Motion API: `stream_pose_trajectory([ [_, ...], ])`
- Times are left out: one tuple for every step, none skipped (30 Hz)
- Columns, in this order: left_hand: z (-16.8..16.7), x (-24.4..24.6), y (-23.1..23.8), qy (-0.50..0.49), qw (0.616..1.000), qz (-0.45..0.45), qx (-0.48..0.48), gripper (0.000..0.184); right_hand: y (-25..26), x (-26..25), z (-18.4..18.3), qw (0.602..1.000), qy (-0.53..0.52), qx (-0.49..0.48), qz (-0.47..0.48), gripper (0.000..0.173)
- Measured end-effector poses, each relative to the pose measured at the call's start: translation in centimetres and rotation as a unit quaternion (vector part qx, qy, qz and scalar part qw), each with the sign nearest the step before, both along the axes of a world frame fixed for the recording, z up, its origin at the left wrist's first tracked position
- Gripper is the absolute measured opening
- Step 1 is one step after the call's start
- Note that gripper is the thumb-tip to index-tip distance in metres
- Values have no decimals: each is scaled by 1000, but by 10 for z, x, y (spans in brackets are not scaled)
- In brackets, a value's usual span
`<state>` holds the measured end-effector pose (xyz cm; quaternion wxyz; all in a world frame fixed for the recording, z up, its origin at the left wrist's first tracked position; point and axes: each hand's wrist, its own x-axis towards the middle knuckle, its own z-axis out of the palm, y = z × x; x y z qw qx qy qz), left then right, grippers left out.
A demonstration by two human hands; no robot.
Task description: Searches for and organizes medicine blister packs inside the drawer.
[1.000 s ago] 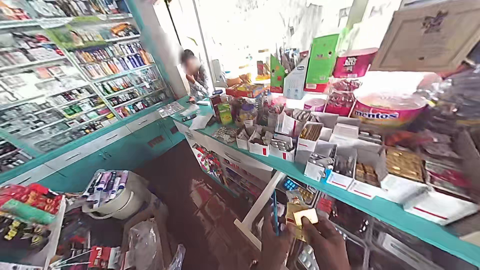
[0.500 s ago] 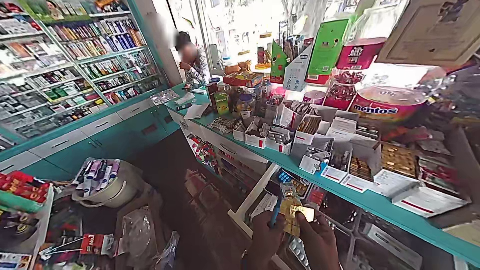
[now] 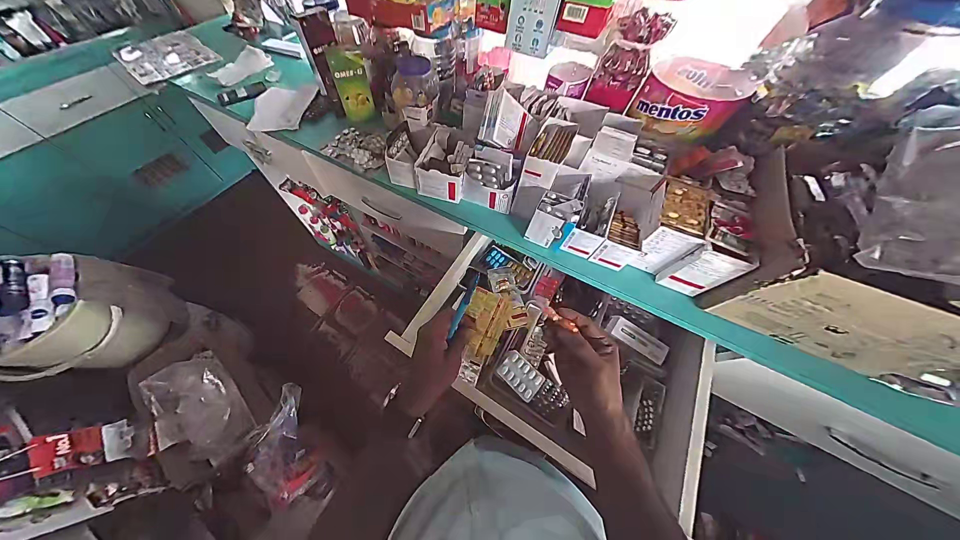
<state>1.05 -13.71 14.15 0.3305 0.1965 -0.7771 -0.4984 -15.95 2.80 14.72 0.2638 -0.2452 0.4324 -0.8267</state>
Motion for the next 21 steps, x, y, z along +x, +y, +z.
stream_pose_trajectory([
  [0,0,-1,-8,1000,-3,-11,17,3,-2,-1,1000,22,-8,16,30],
  [0,0,-1,-15,1000,-6,-20,18,4,-2,-2,999,42,-12,22,37],
  [0,0,-1,-21,999,-9,-29,19,4,0,-1,999,50,-14,15,35],
  [0,0,0,-24,999,-13,-39,19,4,3,2,999,49,-14,-3,24],
  [0,-1,0,-27,998,-14,-48,20,3,6,5,999,46,-9,-23,13],
  [0,-1,1,-33,998,-17,-54,20,3,8,7,998,43,-2,-36,10],
  [1,-1,0,-40,997,-23,-58,21,3,9,8,998,39,6,-45,13],
  [2,-1,0,-48,997,-30,-61,22,3,10,9,998,35,17,-48,16],
  [3,0,-1,-56,996,-40,-62,23,3,11,11,998,32,30,-50,19],
  [5,1,-2,-62,995,-48,-64,24,3,11,12,997,30,39,-51,22],
  [7,1,-3,-69,994,-55,-68,24,3,11,13,997,31,45,-52,27],
  [9,1,-4,-76,993,-61,-72,25,4,11,14,997,34,52,-53,34],
  [11,2,-4,-81,992,-64,-76,25,4,11,14,996,39,61,-53,39],
  [12,2,-4,-85,991,-65,-82,25,5,11,14,996,42,64,-54,42],
  [13,2,-4,-87,990,-66,-87,26,5,11,13,996,42,63,-56,44],
  [13,2,-4,-91,989,-67,-91,26,5,11,13,996,42,60,-60,43],
  [14,2,-4,-94,989,-67,-93,26,4,12,13,996,41,53,-67,38],
  [14,2,-4,-97,989,-68,-94,26,4,13,12,995,40,44,-75,32],
  [14,1,-3,-101,988,-68,-94,26,4,12,10,996,42,33,-76,27],
  [14,1,-3,-104,988,-69,-93,26,5,12,8,996,49,24,-71,25],
  [14,1,-3,-106,988,-69,-93,26,5,11,7,996,58,20,-66,25],
])
